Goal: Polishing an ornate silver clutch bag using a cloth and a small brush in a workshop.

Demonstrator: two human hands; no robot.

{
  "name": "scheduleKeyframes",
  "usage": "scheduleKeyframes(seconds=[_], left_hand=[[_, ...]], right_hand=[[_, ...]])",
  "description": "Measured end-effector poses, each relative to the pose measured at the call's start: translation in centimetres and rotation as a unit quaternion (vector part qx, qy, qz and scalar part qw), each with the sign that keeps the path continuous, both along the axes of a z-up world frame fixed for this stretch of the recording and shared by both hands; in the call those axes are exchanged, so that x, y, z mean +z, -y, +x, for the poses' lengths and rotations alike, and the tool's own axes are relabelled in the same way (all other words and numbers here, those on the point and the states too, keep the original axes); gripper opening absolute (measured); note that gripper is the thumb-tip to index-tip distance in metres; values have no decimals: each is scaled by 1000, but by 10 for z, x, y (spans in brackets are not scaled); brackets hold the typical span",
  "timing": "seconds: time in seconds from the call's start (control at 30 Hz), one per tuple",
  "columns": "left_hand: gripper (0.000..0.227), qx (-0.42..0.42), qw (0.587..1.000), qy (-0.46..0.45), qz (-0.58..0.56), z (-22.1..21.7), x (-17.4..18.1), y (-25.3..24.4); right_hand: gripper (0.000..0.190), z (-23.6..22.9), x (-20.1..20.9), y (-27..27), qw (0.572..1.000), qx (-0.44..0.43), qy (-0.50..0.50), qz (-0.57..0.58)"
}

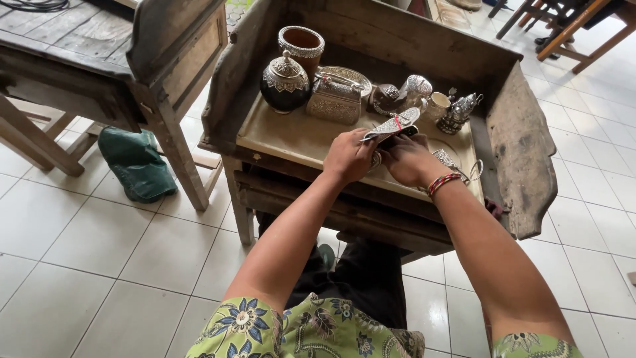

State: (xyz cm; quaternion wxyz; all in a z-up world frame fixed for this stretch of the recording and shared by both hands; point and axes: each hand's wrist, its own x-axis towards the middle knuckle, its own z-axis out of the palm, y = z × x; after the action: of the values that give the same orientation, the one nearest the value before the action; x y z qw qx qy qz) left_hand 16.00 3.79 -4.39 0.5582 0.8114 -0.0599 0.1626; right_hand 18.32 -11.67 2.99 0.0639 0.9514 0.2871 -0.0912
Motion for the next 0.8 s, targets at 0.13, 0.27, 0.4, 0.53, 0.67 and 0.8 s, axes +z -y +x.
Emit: scheduleKeyframes(seconds=[0.13, 0.27, 0.4, 0.53, 0.67, 0.8], left_hand=[[34, 1, 1000, -3, 0, 1, 0, -1], [34, 0, 1000, -7, -4, 7, -4, -1], [31, -1, 1000, 3, 14, 3, 0, -1], [31, -4, 1000, 4, 17, 5, -3, -1], [32, -4, 1000, 4, 16, 7, -5, 1], [33, -1, 1000, 11, 23, 10, -9, 0]], right_hand=[[63, 54, -56, 17, 998, 7, 29, -46], [62, 45, -45, 14, 999, 6, 29, -33], [62, 7, -5, -1, 998, -18, 16, -52], [63, 20, -16, 4, 998, -17, 21, -62], [64, 21, -18, 2, 997, -22, -3, -69], [56, 18, -24, 12, 998, -33, -41, 42]])
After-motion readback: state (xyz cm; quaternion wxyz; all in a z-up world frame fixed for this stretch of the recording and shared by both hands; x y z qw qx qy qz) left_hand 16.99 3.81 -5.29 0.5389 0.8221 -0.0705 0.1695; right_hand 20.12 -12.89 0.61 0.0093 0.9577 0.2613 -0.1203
